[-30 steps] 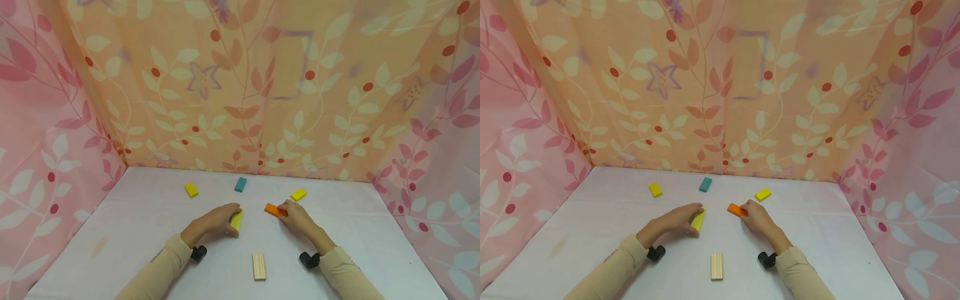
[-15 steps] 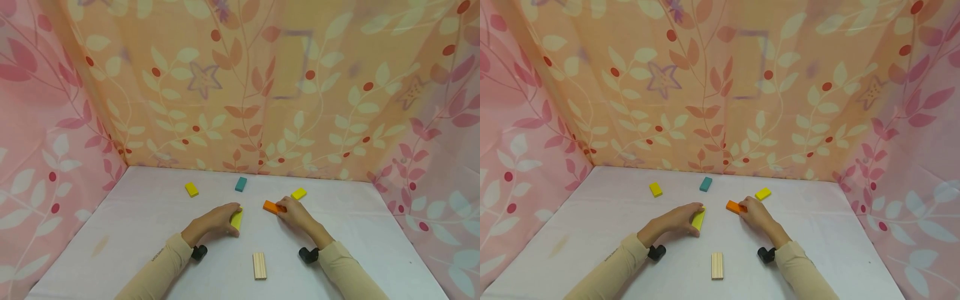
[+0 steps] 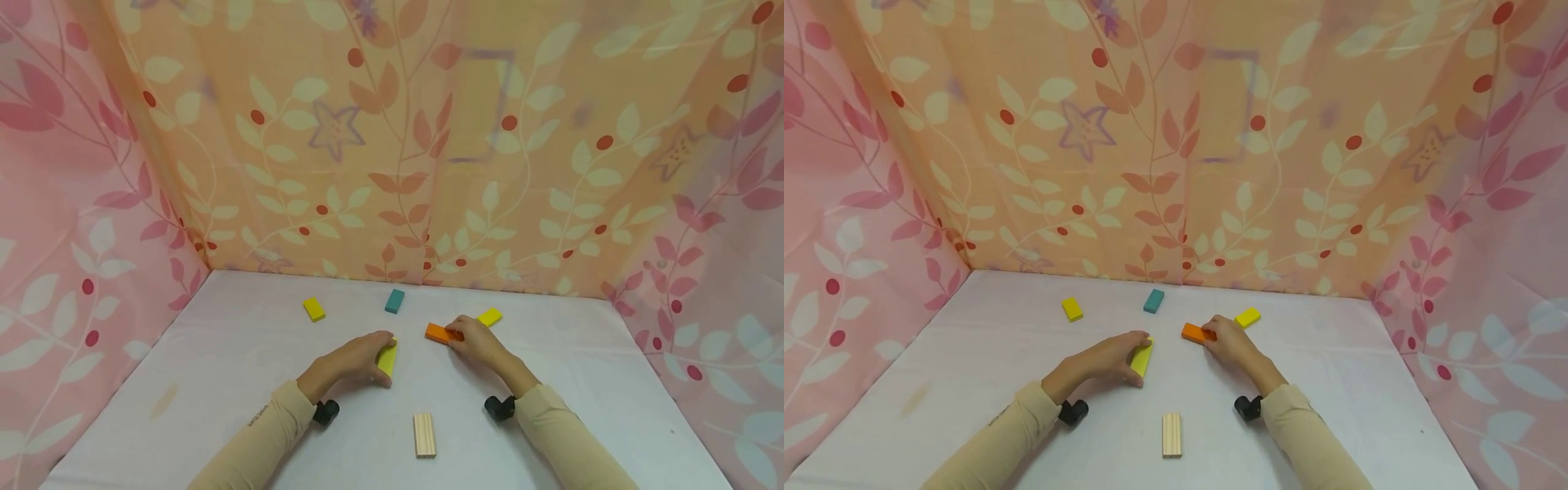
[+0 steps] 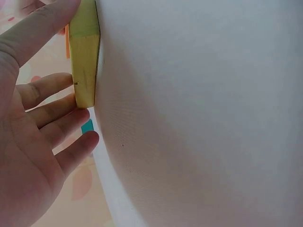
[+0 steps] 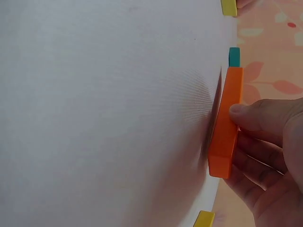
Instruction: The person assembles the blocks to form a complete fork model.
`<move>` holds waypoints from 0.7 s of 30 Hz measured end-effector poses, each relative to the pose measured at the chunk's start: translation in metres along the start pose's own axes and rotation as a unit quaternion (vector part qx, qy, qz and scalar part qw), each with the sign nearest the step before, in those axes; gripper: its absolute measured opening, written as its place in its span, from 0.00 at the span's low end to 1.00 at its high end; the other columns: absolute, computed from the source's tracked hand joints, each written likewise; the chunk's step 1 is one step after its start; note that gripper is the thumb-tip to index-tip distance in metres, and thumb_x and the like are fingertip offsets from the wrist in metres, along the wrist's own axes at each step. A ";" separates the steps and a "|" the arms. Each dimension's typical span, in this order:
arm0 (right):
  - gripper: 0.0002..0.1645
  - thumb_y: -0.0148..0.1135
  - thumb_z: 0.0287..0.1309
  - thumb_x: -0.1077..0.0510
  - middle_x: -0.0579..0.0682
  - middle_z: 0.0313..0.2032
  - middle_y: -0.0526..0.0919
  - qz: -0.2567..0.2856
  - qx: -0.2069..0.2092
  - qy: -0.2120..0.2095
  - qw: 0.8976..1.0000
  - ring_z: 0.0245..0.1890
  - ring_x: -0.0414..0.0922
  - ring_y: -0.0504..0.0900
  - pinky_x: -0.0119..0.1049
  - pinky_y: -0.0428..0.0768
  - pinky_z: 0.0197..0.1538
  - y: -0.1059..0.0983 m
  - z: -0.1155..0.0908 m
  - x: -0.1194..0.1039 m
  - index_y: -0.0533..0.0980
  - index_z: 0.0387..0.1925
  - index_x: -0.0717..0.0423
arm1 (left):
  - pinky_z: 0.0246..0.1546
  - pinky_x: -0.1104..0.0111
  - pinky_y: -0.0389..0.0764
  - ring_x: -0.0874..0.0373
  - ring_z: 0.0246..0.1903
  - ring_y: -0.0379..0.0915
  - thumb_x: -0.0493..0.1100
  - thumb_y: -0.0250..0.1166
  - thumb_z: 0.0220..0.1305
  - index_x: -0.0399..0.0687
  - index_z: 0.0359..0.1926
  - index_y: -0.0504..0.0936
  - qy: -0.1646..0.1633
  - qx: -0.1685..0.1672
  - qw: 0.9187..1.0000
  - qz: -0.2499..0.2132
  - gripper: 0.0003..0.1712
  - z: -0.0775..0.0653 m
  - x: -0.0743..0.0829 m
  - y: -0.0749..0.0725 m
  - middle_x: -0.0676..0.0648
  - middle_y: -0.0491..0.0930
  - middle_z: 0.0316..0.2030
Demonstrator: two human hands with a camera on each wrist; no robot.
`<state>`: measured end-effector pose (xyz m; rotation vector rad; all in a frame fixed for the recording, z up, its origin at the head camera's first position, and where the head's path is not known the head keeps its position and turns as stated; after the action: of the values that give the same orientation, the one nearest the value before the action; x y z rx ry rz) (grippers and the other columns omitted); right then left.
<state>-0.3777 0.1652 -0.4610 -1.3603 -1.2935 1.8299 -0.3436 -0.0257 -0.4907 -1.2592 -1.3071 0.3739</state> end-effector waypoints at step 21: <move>0.17 0.68 0.56 0.61 0.52 0.42 0.83 -0.001 0.000 0.007 1.000 0.42 0.47 0.79 0.46 0.80 0.55 0.004 -0.006 0.005 0.82 0.48 0.63 | 0.71 0.55 0.63 0.51 0.71 0.59 0.55 0.78 0.45 0.51 0.68 0.67 0.017 -0.006 1.000 0.022 0.49 -0.002 0.003 -0.001 0.48 0.62 0.72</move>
<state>-0.3735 0.1699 -0.4668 -1.3693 -1.2883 1.8148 -0.3414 -0.0242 -0.4883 -1.3008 -1.2567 0.3733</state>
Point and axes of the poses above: each hand's wrist, its own z-axis towards the middle knuckle, its own y-axis out of the palm, x = y × z, the point moved 10 cm from there along z, towards the middle knuckle
